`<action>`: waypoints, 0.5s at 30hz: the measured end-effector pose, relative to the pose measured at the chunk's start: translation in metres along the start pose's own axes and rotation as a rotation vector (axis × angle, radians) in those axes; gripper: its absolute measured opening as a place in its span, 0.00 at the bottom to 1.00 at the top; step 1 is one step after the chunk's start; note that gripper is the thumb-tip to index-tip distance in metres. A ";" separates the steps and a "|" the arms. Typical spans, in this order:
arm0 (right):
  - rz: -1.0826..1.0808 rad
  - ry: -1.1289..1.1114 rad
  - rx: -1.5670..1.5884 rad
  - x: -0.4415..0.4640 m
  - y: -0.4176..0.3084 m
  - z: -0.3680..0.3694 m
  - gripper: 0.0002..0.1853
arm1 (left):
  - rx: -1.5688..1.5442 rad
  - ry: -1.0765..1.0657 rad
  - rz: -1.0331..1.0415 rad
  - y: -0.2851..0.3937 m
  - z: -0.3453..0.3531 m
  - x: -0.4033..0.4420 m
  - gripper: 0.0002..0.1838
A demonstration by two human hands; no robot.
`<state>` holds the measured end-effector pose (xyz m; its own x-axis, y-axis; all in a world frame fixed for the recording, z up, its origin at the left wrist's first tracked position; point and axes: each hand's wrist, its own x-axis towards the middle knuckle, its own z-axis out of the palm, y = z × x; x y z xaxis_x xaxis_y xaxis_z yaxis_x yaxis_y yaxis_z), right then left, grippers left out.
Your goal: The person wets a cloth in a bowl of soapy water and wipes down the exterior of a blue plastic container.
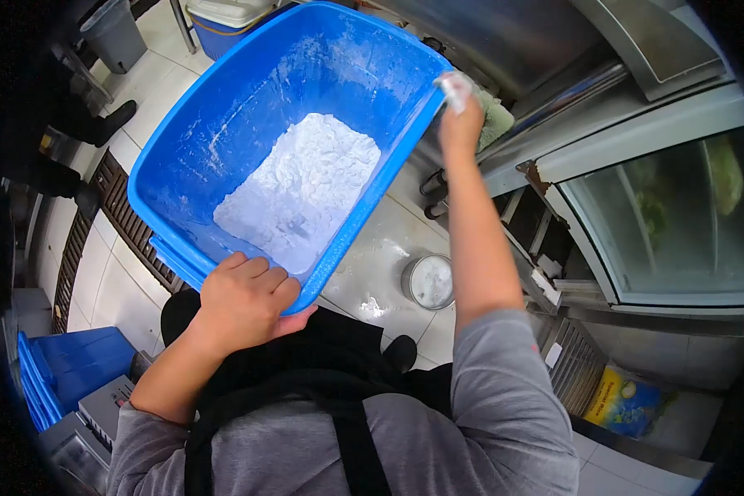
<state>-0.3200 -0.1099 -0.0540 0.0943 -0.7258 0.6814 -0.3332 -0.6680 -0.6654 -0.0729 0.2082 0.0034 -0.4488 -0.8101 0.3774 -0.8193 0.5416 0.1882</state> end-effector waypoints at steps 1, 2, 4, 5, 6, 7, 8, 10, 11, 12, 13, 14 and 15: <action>-0.041 -0.022 -0.049 0.012 -0.002 -0.003 0.09 | -0.003 0.009 0.005 0.000 0.000 -0.001 0.17; -0.042 -0.028 -0.049 0.011 -0.004 -0.001 0.09 | -0.006 0.011 -0.001 0.000 -0.001 -0.001 0.17; 0.007 0.033 -0.066 -0.004 -0.013 0.000 0.09 | -0.023 -0.044 0.007 0.000 -0.003 -0.002 0.15; 0.117 0.077 -0.008 -0.026 -0.045 0.008 0.10 | -0.024 -0.040 0.006 -0.001 -0.001 -0.001 0.15; 0.071 0.025 -0.033 -0.052 -0.063 0.008 0.11 | -0.011 -0.004 0.010 -0.001 0.001 -0.001 0.16; 0.039 -0.063 -0.134 -0.080 -0.100 0.009 0.11 | -0.001 0.029 0.013 -0.001 0.003 -0.002 0.17; 0.057 -0.099 -0.171 -0.116 -0.122 0.012 0.10 | -0.008 0.028 0.009 -0.001 0.004 -0.001 0.17; -0.166 -0.076 -0.277 -0.180 -0.179 0.025 0.11 | 0.000 -0.005 0.011 -0.001 0.003 0.000 0.18; -0.068 -0.051 -0.035 -0.214 -0.183 0.030 0.12 | -0.005 -0.012 0.010 -0.001 0.003 0.001 0.18; -0.056 -0.051 -0.036 -0.210 -0.182 0.025 0.12 | -0.003 -0.013 0.010 -0.001 0.003 0.001 0.18; -0.139 -0.130 -0.116 -0.195 -0.176 0.017 0.12 | 0.000 -0.013 0.012 -0.001 0.003 0.001 0.18; -0.229 -0.207 -0.195 -0.176 -0.165 0.012 0.13 | 0.000 -0.018 0.017 0.000 0.003 0.001 0.18; -0.128 0.000 -0.270 -0.156 -0.131 0.018 0.14 | 0.006 -0.003 0.022 -0.001 0.004 0.002 0.18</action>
<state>-0.2736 0.0881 -0.0787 0.1517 -0.6382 0.7548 -0.5559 -0.6865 -0.4688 -0.0742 0.2057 0.0007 -0.4679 -0.7986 0.3785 -0.8114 0.5580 0.1742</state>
